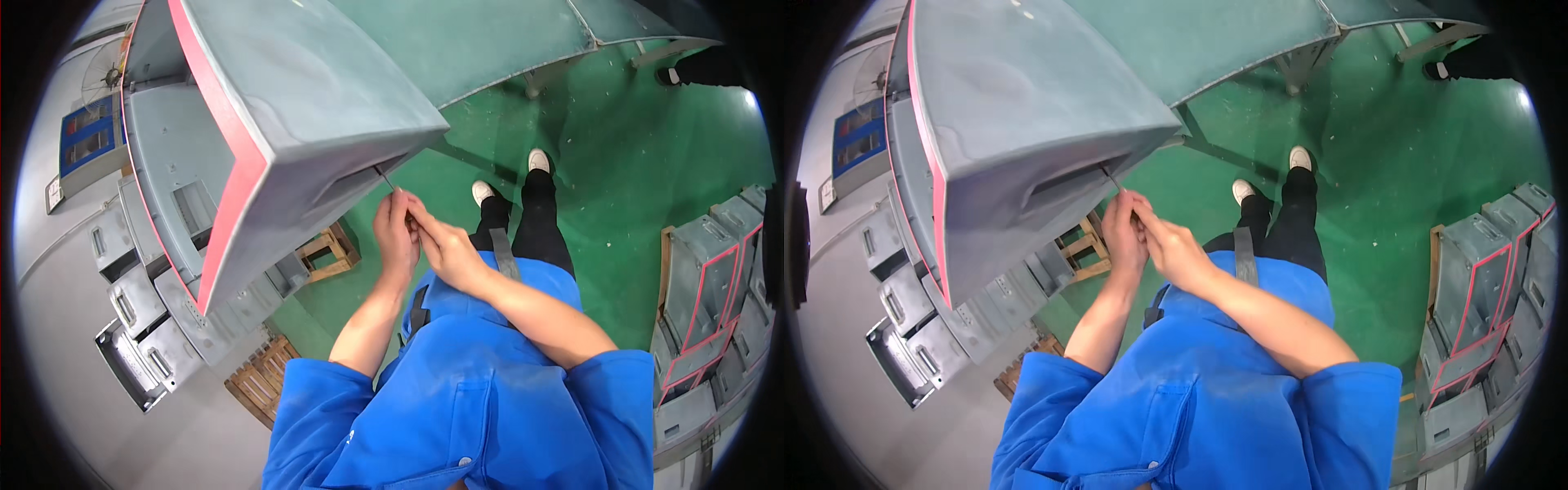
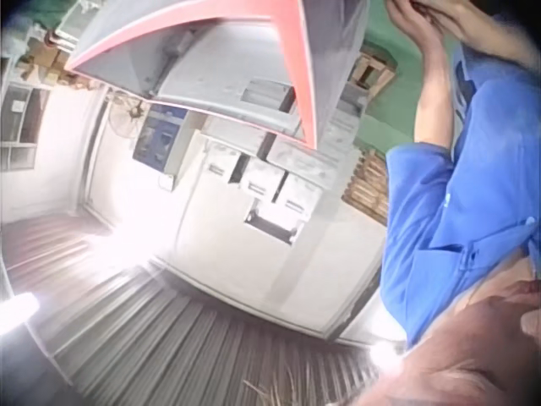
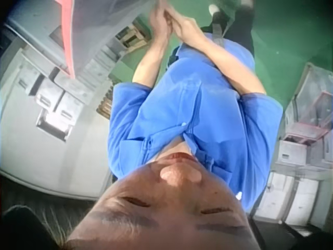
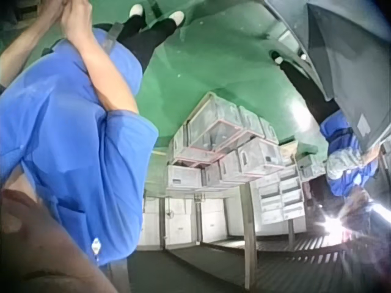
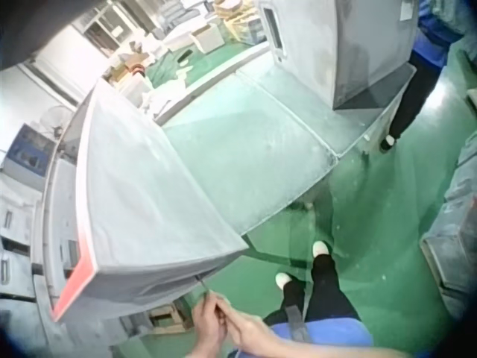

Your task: Filing the edges of a metal enclosure, wiping it clean, and applying red tape to the rim.

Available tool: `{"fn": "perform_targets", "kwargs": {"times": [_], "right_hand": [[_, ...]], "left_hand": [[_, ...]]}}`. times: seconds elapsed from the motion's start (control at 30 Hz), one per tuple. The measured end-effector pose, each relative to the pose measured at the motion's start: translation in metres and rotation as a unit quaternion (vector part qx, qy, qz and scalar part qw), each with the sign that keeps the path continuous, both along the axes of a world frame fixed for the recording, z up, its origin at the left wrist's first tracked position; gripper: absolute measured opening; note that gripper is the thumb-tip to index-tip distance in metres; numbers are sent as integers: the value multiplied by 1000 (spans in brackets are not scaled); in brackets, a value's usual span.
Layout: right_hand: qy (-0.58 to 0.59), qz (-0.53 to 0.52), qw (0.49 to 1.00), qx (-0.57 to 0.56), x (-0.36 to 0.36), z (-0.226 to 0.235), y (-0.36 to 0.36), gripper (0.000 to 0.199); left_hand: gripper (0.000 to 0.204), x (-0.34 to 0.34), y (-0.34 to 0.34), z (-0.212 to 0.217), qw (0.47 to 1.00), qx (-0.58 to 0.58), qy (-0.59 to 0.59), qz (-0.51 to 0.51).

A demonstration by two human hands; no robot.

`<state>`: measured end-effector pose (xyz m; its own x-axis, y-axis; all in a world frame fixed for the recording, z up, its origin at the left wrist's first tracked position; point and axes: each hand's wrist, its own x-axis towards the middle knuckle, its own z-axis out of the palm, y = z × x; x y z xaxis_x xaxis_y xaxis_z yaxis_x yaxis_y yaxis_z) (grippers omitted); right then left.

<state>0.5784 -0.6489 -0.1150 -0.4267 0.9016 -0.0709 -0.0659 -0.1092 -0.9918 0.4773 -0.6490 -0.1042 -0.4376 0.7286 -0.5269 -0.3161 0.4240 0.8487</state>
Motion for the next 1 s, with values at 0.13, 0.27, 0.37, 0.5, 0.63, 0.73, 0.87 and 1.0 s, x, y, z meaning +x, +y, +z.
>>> {"fn": "perform_targets", "kwargs": {"times": [0.13, 0.27, 0.37, 0.5, 0.63, 0.73, 0.87, 1.0], "right_hand": [[1, -3, 1000, 6, 8, -1, -10, 41], [8, 19, 1000, -14, 2, -5, -1, 42], [-3, 11, 1000, -1, 8, -8, -10, 43], [4, 19, 999, -31, 3, -8, -1, 43], [10, 6, 999, -41, 5, -6, -6, 40], [13, 28, 994, -103, 1, 0, 9, 39], [23, 21, 990, -137, 9, -4, -9, 39], [78, 6, 973, -218, 1, -8, -4, 36]], "left_hand": [[28, 2, -3, 6, 1000, -11, -4, -1], [28, 0, -5, 0, 1000, -10, 9, -4], [29, 2, -5, -2, 1000, 7, 10, -3], [29, -2, 5, 0, 1000, -4, 22, -16], [29, -4, 2, 0, 999, -16, 38, -15], [27, -4, 4, 2, 998, -25, 49, -12], [26, -4, -1, 2, 999, -24, 31, -22], [25, 0, 3, 3, 999, -26, 43, -11]]}}
